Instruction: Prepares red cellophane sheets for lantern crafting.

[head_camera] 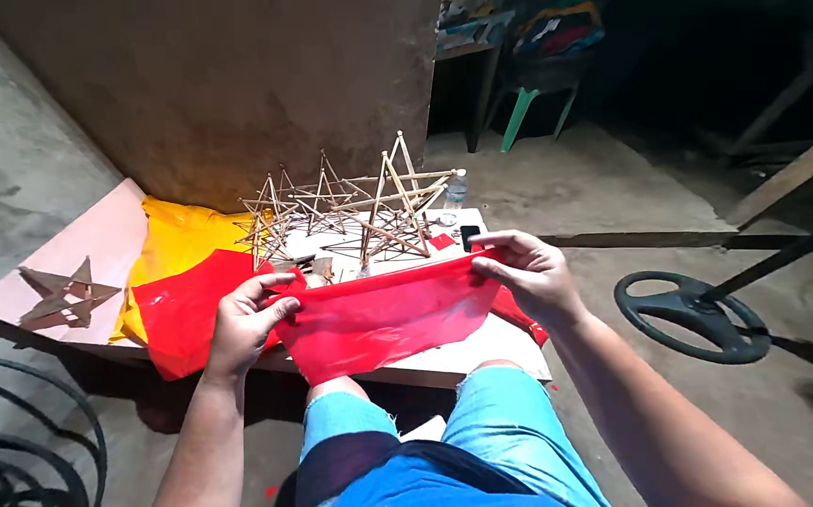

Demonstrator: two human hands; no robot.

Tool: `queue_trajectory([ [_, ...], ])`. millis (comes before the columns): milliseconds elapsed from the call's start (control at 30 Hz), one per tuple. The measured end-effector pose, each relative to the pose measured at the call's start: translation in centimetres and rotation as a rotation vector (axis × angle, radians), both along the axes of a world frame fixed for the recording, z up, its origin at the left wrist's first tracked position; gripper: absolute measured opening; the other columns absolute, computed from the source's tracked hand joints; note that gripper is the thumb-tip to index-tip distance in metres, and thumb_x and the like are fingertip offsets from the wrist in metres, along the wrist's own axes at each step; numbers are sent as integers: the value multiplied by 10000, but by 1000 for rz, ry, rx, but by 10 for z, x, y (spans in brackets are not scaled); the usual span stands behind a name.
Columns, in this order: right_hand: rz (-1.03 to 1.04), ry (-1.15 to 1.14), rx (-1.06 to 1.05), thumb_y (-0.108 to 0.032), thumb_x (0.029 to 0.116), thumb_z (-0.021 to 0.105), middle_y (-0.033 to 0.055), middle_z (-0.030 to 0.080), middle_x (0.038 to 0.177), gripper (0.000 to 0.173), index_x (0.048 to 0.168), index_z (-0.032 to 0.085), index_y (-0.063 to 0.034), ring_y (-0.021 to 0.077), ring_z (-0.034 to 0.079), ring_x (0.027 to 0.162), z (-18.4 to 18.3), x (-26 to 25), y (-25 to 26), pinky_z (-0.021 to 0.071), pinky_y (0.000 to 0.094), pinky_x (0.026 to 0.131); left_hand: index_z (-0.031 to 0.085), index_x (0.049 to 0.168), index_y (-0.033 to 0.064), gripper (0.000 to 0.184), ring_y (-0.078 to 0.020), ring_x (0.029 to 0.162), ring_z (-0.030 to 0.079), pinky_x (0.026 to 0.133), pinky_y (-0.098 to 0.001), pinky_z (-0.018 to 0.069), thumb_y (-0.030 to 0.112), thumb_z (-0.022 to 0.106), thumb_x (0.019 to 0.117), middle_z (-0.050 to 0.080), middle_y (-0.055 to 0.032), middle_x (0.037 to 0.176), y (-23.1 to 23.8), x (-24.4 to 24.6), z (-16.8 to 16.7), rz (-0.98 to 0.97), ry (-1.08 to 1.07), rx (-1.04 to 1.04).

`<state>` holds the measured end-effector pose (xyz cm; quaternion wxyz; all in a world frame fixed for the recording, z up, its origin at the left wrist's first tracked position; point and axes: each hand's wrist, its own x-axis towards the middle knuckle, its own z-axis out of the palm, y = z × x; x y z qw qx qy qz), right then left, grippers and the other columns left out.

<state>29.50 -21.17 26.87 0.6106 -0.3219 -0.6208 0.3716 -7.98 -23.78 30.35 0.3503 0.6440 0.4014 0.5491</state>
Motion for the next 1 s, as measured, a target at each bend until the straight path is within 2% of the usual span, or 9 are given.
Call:
queue_trajectory([
  [100,-2,-42,-4,22,913,660,-65,749,895,178,1022,720,-105,43,712,747,-9,5,0,626,234,723,735,966,28,156,-58,732,705,714,-224,613,-83,698,862,746,7,842,-1,2,-2,53,32,-50],
  [200,-38,-112,-30,-37,962,620,-89,706,865,108,983,677,-126,13,680,751,-19,9,1,604,211,726,716,896,38,131,-62,701,695,694,-229,608,-83,701,851,731,9,793,0,5,-5,56,23,-116],
  [367,-71,-189,-72,-90,1007,579,-111,650,769,106,932,646,-123,-25,633,717,-27,15,4,561,189,719,702,879,48,109,-49,687,686,691,-229,602,-57,679,896,716,22,756,4,5,-10,54,42,-174],
  [467,-43,-174,-117,-68,1002,580,-87,683,750,126,910,657,-107,5,672,705,-27,17,5,591,215,718,706,863,50,124,-41,678,674,678,-217,587,-40,648,925,708,24,737,5,4,-11,51,51,-193],
  [633,4,-179,-191,-69,999,600,-89,668,722,154,865,662,-115,-4,643,678,-23,20,7,564,197,690,708,838,52,138,-33,641,650,639,-198,564,-55,664,913,696,24,712,6,7,-8,50,14,-270],
  [733,62,-151,-199,-30,975,603,-79,695,737,156,867,673,-117,12,670,688,-22,25,9,588,212,692,713,854,33,135,-41,641,663,643,-202,573,-93,674,880,710,5,719,5,9,-4,45,18,-301],
  [1000,113,-99,-199,48,893,655,-38,728,790,155,908,705,-98,46,696,715,-18,31,9,610,231,711,703,877,8,133,-58,636,668,646,-214,585,-122,676,872,710,-14,725,10,10,-2,40,4,-322],
])
